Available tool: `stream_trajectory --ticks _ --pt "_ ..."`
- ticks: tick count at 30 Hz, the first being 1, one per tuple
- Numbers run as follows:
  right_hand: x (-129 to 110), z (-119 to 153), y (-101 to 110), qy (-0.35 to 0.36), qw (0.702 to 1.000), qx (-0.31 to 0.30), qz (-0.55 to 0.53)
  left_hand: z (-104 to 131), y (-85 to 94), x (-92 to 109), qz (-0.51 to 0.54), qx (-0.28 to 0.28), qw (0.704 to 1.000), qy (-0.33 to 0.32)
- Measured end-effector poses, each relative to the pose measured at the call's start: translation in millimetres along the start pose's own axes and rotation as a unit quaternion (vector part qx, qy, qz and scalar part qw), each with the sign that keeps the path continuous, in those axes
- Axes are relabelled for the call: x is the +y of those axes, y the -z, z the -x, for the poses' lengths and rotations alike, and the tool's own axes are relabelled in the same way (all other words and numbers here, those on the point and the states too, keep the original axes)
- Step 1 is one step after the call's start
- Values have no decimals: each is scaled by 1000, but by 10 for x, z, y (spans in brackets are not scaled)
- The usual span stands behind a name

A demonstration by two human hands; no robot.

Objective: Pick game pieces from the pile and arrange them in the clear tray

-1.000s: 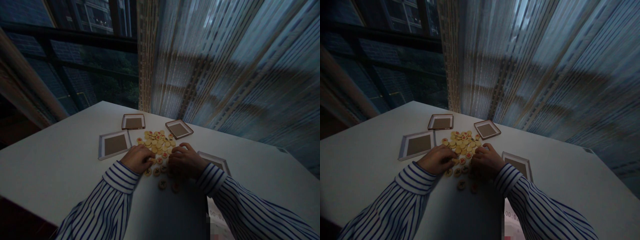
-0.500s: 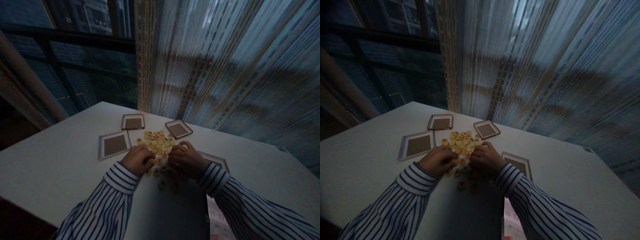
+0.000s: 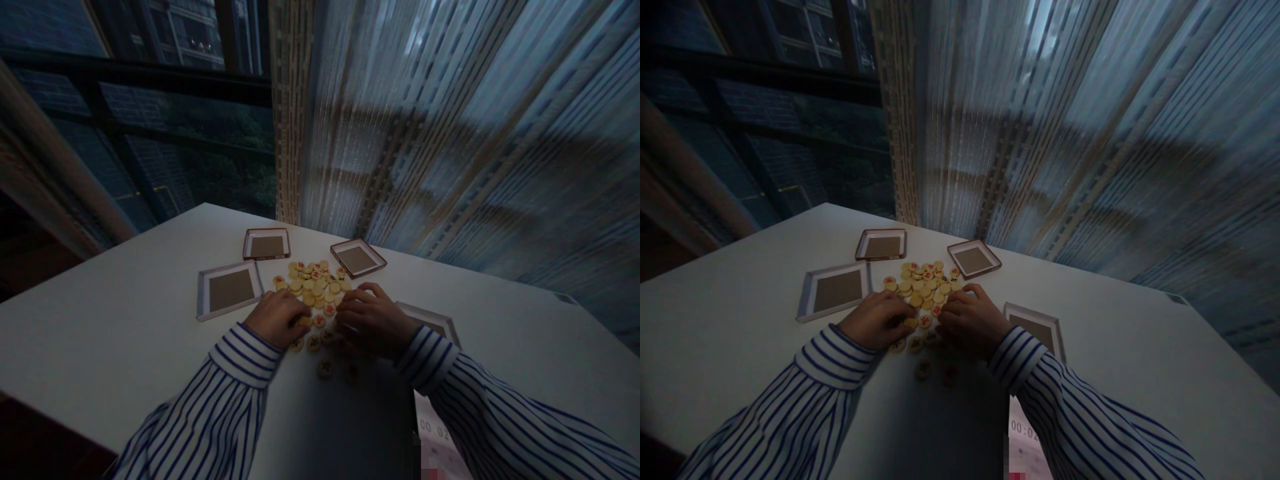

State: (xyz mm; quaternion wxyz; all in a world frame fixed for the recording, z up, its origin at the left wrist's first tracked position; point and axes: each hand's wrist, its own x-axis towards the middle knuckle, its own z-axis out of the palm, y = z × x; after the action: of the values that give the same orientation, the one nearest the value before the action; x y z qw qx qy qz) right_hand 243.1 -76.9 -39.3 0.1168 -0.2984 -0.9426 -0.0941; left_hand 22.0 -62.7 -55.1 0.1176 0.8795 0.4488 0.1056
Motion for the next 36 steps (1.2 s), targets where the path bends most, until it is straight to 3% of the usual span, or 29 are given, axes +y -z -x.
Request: stream_trajectory --ticks 16,23,31,36 --pt "1 7 -17 1 1000 6 2 -1 -10 12 3 -1 1000 -3" --pt "1 19 -27 -4 1000 5 1 9 -29 -16 26 59 998 -19" --pt "-5 29 -19 -9 1000 3 3 -10 -63 -33 47 209 976 -50" --pt "-13 22 -8 -10 1000 6 5 -13 -68 -28 89 262 958 -73"
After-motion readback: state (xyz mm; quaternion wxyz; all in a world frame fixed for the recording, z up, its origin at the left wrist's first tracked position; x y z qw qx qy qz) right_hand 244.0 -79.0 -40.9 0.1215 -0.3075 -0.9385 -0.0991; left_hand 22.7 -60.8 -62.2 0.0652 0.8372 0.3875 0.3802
